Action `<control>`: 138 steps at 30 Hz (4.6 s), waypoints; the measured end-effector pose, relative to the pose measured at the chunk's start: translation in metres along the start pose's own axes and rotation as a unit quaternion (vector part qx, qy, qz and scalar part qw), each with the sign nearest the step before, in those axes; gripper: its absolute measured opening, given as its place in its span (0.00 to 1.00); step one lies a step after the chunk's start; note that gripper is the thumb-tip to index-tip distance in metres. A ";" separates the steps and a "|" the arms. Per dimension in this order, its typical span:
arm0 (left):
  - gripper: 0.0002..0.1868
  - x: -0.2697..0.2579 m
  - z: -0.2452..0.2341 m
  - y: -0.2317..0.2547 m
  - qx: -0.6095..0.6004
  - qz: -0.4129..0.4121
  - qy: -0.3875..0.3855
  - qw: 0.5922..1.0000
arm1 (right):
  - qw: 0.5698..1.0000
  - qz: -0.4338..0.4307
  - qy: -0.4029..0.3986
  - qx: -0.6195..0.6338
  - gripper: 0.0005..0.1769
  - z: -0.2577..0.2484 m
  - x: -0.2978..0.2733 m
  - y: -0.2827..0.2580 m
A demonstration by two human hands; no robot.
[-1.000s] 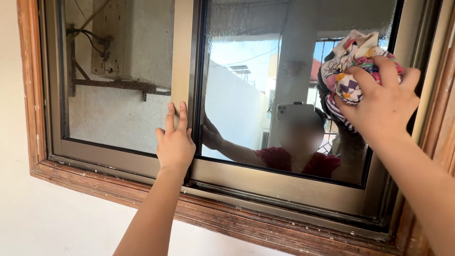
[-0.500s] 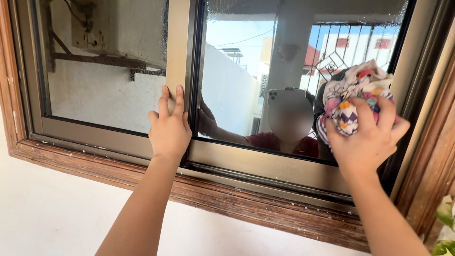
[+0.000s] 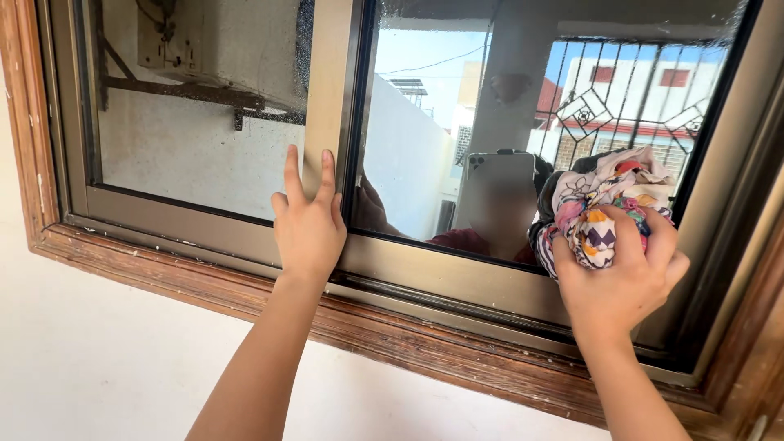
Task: The person wipes a sliding window pane and its frame using a patterned cloth. They move the cloth across the glass and along the frame edges, occasionally adjusting their grip and position to reach different areas.
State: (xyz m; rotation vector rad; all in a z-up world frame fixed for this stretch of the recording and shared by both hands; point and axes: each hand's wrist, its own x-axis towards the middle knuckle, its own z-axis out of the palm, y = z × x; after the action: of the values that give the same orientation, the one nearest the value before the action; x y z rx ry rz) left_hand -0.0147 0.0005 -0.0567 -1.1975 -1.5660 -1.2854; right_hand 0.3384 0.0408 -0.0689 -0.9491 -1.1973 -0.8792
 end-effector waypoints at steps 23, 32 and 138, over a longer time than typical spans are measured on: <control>0.31 -0.008 0.008 -0.006 -0.018 0.029 0.046 0.998 | 0.996 -0.064 -0.020 0.067 0.31 0.057 -0.011 -0.162; 0.32 -0.010 0.006 -0.009 -0.048 0.023 0.027 0.998 | 0.986 -0.100 -0.056 0.124 0.34 0.076 -0.017 -0.215; 0.31 -0.070 -0.002 -0.007 -0.019 -0.107 -0.062 0.992 | 0.819 -0.498 -0.274 0.078 0.10 0.033 -0.010 -0.179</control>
State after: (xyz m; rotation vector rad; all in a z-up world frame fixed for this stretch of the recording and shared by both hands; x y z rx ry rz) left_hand -0.0029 -0.0155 -0.1240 -1.1781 -1.8068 -1.4044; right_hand 0.1596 0.0074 -0.0529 -0.3743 -2.3270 -1.3201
